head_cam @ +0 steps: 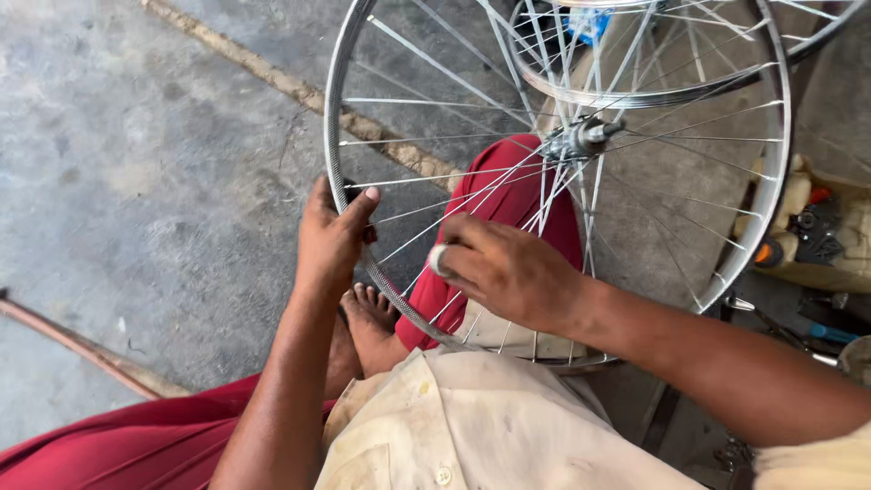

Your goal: The person sits on the floor and uses a spoke wrench to tighten the nipples on a bicycle wheel rim. They rotate the wheel and adjust multiple spokes sequentially to true the wheel.

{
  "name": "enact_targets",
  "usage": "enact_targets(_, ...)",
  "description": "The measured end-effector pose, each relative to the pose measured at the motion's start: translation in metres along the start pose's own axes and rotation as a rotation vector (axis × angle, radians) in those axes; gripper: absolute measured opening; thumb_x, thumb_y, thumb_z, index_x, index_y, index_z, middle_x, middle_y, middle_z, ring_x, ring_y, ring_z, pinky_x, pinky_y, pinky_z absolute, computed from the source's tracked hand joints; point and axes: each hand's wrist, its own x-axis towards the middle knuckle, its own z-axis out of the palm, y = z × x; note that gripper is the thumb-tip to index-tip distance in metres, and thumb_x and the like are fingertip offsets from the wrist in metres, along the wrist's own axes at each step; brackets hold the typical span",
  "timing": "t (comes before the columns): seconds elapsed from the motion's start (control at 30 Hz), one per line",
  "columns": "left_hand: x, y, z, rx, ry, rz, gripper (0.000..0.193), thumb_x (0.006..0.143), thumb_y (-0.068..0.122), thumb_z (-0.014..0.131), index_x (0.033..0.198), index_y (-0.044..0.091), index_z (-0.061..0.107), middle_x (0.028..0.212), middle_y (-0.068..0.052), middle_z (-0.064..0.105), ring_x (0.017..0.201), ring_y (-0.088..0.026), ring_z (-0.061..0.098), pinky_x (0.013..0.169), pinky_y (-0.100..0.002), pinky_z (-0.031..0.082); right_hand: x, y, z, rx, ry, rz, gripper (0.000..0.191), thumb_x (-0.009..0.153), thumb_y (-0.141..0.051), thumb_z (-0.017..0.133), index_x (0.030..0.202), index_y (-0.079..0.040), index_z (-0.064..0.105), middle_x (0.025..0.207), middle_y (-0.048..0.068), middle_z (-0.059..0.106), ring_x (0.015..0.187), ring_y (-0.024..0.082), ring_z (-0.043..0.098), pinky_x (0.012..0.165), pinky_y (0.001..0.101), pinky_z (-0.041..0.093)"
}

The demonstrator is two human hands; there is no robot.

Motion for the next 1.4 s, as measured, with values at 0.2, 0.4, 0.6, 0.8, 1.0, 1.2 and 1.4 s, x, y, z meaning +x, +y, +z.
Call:
enact_targets(0.2,-0.005,0.001,-0.003,0.052,0.022,0.001,0.030,0.091,0.019,0.077,0.107,0.006,0.054,0.080,0.000,0.056,0.064,-0.010,0.056,0.051,-0.028,0.050,0.010,0.011,0.018,-0.274,0.199,-0.258,0.024,0.090,-0.014,0.059,0.111,-0.008,0.068,0.113,0.013,0.066,0.107,0.030,0.066,0.100,0.0466,0.051)
enact_targets(0.4,-0.003,0.004,-0.002,0.057,0.020,0.012,0.031,0.090,0.018,0.077,0.106,0.005,0.054,0.078,-0.002,0.057,0.058,-0.011,0.056,0.049,-0.028,0.049,0.032,0.005,0.039,-0.135,-0.011,-0.045,0.022,0.089,-0.016,0.066,0.107,-0.006,0.072,0.089,0.007,0.067,0.089,0.027,0.065,0.088,0.0464,0.050)
enact_targets(0.6,-0.004,0.007,-0.004,0.091,0.027,-0.027,0.032,0.090,0.019,0.077,0.107,0.005,0.054,0.076,-0.002,0.058,0.057,-0.011,0.057,0.049,-0.028,0.049,0.026,0.003,0.035,0.038,0.035,-0.119,0.017,0.090,-0.015,0.069,0.103,-0.004,0.066,0.089,0.008,0.064,0.087,0.027,0.064,0.081,0.0412,0.051)
enact_targets(0.8,-0.005,0.009,-0.002,0.163,0.026,-0.016,0.031,0.089,0.019,0.077,0.106,0.005,0.055,0.075,-0.002,0.060,0.057,-0.010,0.059,0.049,-0.027,0.050,0.030,-0.001,0.047,-0.246,-0.098,-0.063,0.023,0.089,-0.011,0.069,0.109,-0.004,0.062,0.090,0.011,0.063,0.085,0.028,0.065,0.077,0.0415,0.052)
enact_targets(1.0,-0.005,0.016,-0.003,0.191,0.024,-0.006,0.031,0.089,0.018,0.076,0.105,0.004,0.053,0.074,-0.003,0.061,0.057,-0.010,0.060,0.048,-0.028,0.050,0.033,0.002,0.044,-0.179,-0.019,-0.152,0.045,0.078,-0.024,0.074,0.116,-0.004,0.062,0.094,0.008,0.061,0.091,0.029,0.066,0.085,0.0459,0.051)
enact_targets(1.2,-0.007,0.018,-0.001,0.225,0.032,-0.033,0.031,0.088,0.019,0.076,0.107,0.005,0.055,0.075,-0.003,0.062,0.057,-0.010,0.060,0.049,-0.028,0.051,0.021,0.006,0.041,-0.039,0.014,-0.114,0.040,0.081,-0.012,0.070,0.118,0.000,0.061,0.100,0.014,0.062,0.089,0.031,0.064,0.081,0.0449,0.052)
enact_targets(1.4,-0.008,0.020,-0.002,0.241,0.037,-0.038,0.031,0.089,0.020,0.077,0.105,0.005,0.055,0.073,-0.004,0.061,0.057,-0.011,0.060,0.050,-0.028,0.051,0.037,0.002,0.054,-0.247,-0.160,-0.066,0.033,0.085,-0.011,0.069,0.117,-0.006,0.061,0.091,0.009,0.064,0.090,0.030,0.066,0.083,0.0477,0.051)
